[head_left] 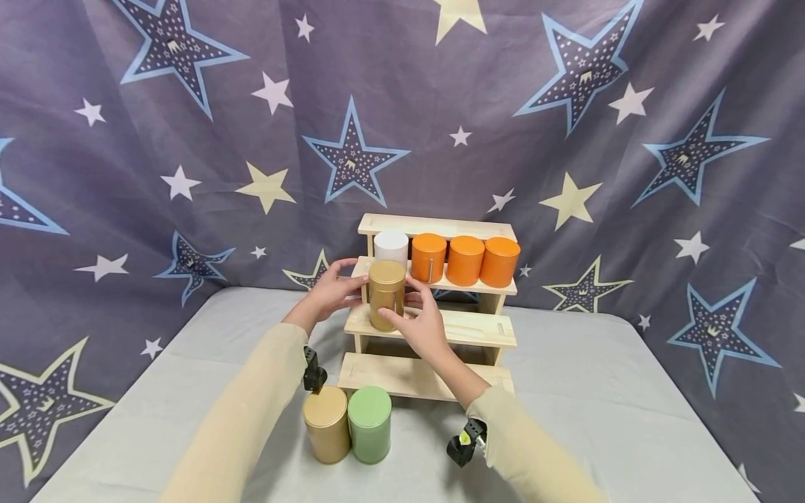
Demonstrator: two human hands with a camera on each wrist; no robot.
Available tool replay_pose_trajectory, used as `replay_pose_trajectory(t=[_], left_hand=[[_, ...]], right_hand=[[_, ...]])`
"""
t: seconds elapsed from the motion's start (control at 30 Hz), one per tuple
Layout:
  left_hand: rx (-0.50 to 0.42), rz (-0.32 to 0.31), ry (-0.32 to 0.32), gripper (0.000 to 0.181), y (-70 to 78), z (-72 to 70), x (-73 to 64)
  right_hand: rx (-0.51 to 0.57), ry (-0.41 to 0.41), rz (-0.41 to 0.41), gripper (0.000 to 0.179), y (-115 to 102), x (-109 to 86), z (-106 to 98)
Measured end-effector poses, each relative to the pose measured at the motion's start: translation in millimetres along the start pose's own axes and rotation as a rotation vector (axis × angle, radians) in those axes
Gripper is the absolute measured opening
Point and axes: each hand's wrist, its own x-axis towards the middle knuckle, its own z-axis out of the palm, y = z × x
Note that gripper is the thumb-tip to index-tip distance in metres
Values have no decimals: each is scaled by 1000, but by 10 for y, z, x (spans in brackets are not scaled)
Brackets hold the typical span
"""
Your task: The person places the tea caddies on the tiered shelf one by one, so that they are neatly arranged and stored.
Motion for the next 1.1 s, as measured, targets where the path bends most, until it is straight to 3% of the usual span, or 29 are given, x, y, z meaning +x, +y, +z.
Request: replay_pose_trajectory(t=[0.63, 1.1], left_hand=[[-9, -8, -4, 64, 6, -18, -1], [-13, -11, -7, 65, 14, -14, 1]], right_hand=[[46, -66, -10, 57, -18, -308, -236], [28, -163, 1, 52, -10, -582, -244]])
